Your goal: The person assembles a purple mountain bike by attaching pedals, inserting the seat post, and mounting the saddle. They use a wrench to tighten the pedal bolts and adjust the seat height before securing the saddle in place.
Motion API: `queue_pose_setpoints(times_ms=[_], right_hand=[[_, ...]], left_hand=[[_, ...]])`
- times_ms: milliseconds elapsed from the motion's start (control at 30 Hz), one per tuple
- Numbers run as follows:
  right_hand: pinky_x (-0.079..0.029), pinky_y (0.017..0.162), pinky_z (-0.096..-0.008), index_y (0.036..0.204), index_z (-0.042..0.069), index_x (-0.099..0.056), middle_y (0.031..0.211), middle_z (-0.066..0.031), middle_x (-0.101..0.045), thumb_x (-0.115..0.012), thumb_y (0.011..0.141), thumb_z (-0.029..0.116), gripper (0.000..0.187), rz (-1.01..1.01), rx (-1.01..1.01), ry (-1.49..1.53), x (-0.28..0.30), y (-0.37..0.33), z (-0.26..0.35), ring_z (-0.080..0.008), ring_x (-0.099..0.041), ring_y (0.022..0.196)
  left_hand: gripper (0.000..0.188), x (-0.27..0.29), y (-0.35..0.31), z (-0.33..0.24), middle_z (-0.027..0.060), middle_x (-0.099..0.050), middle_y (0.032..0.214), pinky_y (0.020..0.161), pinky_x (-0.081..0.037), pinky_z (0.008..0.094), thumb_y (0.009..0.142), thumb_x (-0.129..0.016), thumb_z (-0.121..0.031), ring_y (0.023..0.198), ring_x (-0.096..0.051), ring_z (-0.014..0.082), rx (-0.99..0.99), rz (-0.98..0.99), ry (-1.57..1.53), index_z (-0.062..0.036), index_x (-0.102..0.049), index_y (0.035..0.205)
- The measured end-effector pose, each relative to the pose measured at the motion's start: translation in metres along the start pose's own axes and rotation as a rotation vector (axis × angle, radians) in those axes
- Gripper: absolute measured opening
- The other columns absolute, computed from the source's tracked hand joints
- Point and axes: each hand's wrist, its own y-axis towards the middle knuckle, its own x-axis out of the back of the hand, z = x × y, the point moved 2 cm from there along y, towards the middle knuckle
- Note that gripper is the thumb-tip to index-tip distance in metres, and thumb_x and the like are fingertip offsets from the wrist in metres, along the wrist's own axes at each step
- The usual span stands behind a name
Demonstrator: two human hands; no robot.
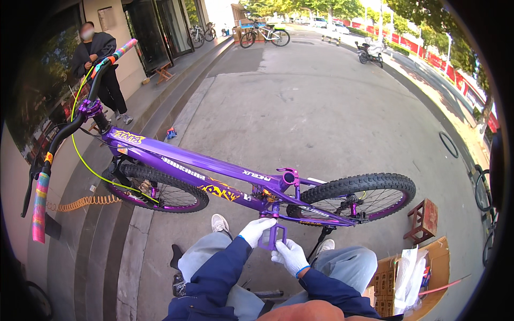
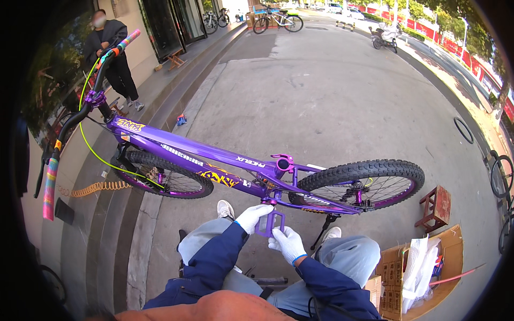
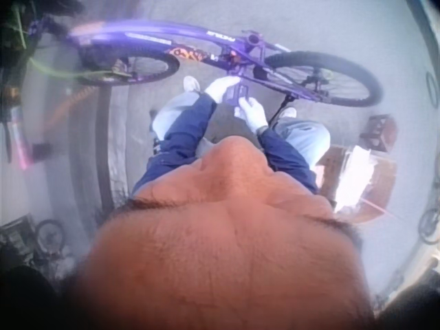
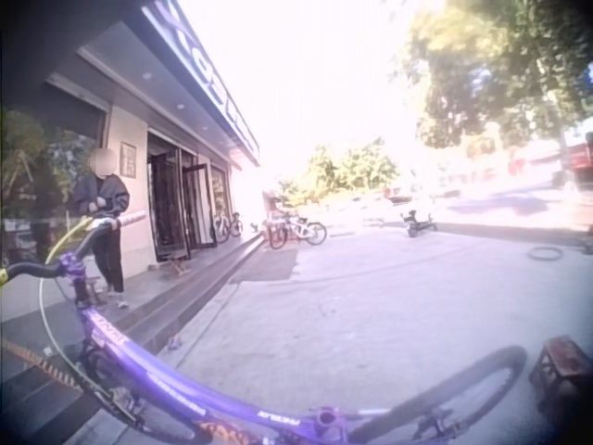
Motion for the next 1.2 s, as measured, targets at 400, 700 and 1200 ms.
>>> queue_pose_setpoints(times_ms=[400, 700, 1200], right_hand=[[-0.065, 0.076, -0.032, 0.123, 0.002, -0.066, 0.103, -0.0064, -0.072, -0.075, 0.107, 0.021, 0.027, -0.042, 0.069, -0.071, -0.007, -0.007, 0.012, -0.0148, -0.072, 0.086], [-0.065, 0.076, -0.0317, 0.123, 0.0, -0.065, 0.103, -0.0064, -0.072, -0.075, 0.107, 0.021, 0.028, -0.041, 0.093, -0.079, -0.01, -0.008, 0.013, -0.0144, -0.072, 0.086], [-0.063, 0.074, -0.0306, 0.127, -0.002, -0.064, 0.104, -0.0075, -0.073, -0.076, 0.106, 0.021, 0.034, -0.049, 0.138, -0.243, -0.012, -0.009, 0.021, -0.0133, -0.071, 0.084]], left_hand=[[0.034, 0.0, 0.009, 0.001, 0.009, -0.079, 0.112, 0.086, -0.064, 0.0377, 0.106, -0.074, -0.031, 0.094, -0.077, 0.0189, 0.039, 0.036, -0.077, -0.003, -0.075, 0.126], [0.031, -0.004, 0.006, -0.003, 0.0013, -0.075, 0.101, 0.083, -0.056, 0.0306, 0.102, -0.081, -0.032, 0.089, -0.07, 0.0114, -0.186, -0.146, 0.2, -0.0038, -0.077, 0.114], [0.037, 0.002, 0.014, 0.008, 0.0114, -0.077, 0.113, 0.089, -0.064, 0.042, 0.107, -0.069, -0.031, 0.097, -0.078, 0.0246, 0.048, 0.012, -0.108, -0.002, -0.07, 0.129]])
